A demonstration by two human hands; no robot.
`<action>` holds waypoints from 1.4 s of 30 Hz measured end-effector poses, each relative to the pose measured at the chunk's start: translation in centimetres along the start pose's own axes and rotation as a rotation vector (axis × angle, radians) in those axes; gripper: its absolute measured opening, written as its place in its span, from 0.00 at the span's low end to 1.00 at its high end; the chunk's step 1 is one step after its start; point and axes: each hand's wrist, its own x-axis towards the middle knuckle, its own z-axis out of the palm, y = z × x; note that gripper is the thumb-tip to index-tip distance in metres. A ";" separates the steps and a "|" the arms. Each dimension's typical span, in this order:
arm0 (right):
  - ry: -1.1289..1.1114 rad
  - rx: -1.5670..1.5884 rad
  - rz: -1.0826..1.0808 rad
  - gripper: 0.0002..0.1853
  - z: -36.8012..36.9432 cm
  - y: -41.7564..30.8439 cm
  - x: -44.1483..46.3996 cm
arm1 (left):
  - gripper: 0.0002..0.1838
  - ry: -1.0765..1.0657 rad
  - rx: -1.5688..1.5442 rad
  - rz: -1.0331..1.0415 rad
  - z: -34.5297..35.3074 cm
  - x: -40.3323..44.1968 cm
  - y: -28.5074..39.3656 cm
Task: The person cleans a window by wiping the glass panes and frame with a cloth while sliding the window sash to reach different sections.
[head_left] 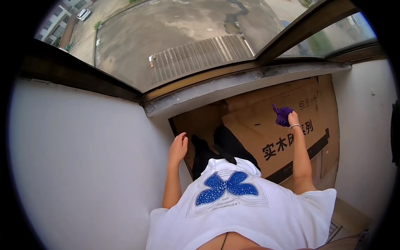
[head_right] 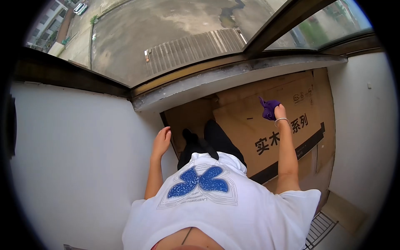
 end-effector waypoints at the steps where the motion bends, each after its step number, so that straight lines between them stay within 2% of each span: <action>1: -0.075 0.128 0.002 0.17 0.7 -0.6 -2.9 | 0.19 -0.038 -0.147 0.034 0.4 0.7 1.3; 2: -0.145 0.258 -0.001 0.17 1.5 -0.9 -5.2 | 0.19 -0.081 -0.295 0.069 1.0 1.4 2.8; 4: -0.291 0.294 -0.089 0.19 3.6 0.9 -6.9 | 0.23 -0.329 -0.659 -0.045 2.2 2.3 6.3; 6: -0.620 0.268 -0.232 0.22 6.5 2.8 -9.1 | 0.28 -0.527 -0.861 -0.117 2.7 2.4 10.8; 8: -0.952 0.053 -0.383 0.24 7.3 2.3 -12.3 | 0.26 -0.654 -1.079 -0.203 3.9 2.2 14.5; 9: -0.953 -0.110 -0.480 0.24 6.9 2.6 -12.7 | 0.26 -0.670 -1.058 -0.193 5.1 2.4 14.9; 10: -0.948 -0.282 -0.581 0.24 6.3 2.7 -12.6 | 0.23 -0.630 -1.083 -0.272 6.6 3.0 14.8; 11: -0.898 -0.191 -0.497 0.22 6.0 4.7 -11.5 | 0.21 -0.584 -1.108 -0.352 7.9 3.5 14.8; 12: -0.801 -0.186 -0.483 0.20 5.0 6.0 -10.3 | 0.21 -0.587 -1.096 -0.334 8.9 4.2 14.6; 14: -0.583 -0.317 -0.384 0.19 1.3 7.5 -8.9 | 0.17 -0.511 -1.343 -0.629 10.1 5.8 13.8; 15: -0.514 -0.259 -0.367 0.19 -0.8 8.8 -7.8 | 0.16 -0.509 -1.406 -0.682 10.6 6.5 13.7; 16: -0.447 -0.201 -0.343 0.18 -2.7 10.4 -6.9 | 0.15 -0.480 -1.361 -0.691 11.0 7.3 13.2; 18: -0.330 0.050 -0.157 0.17 -6.2 12.9 -5.6 | 0.15 -0.392 -1.307 -0.630 11.8 9.2 13.2; 22: -0.165 0.193 0.003 0.15 -10.1 18.3 -3.5 | 0.14 -0.129 -1.116 -0.383 11.0 12.2 18.2; 24: -0.173 0.210 0.051 0.14 -10.4 19.7 -3.4 | 0.15 -0.027 -1.014 -0.389 10.3 14.3 20.7; 27: -0.205 0.216 0.119 0.14 -10.3 20.6 -4.3 | 0.17 -0.005 -0.884 -0.158 9.8 18.7 22.5; 30: -0.254 0.254 0.143 0.14 -9.6 21.8 -4.6 | 0.14 0.019 -0.692 0.017 9.8 23.6 23.9; 31: -0.257 0.273 0.169 0.14 -9.5 22.3 -4.9 | 0.14 0.009 -0.676 0.018 9.9 25.6 24.2; 34: -0.211 0.320 0.222 0.14 -8.7 24.1 -6.1 | 0.14 0.103 -0.085 0.309 11.4 31.4 24.7; 36: -0.085 0.382 0.236 0.13 -8.3 25.2 -7.5 | 0.18 0.090 0.132 0.287 13.3 35.3 24.4; 38: -0.026 0.406 0.265 0.13 -7.8 26.1 -8.8 | 0.18 0.045 0.061 0.152 16.4 38.3 24.6; 40: 0.021 0.421 0.296 0.13 -7.2 26.8 -9.8 | 0.16 0.099 0.159 0.135 18.8 36.8 28.8; 42: 0.061 0.437 0.322 0.13 -6.3 27.4 -10.6 | 0.15 0.110 0.109 0.167 20.8 36.3 31.7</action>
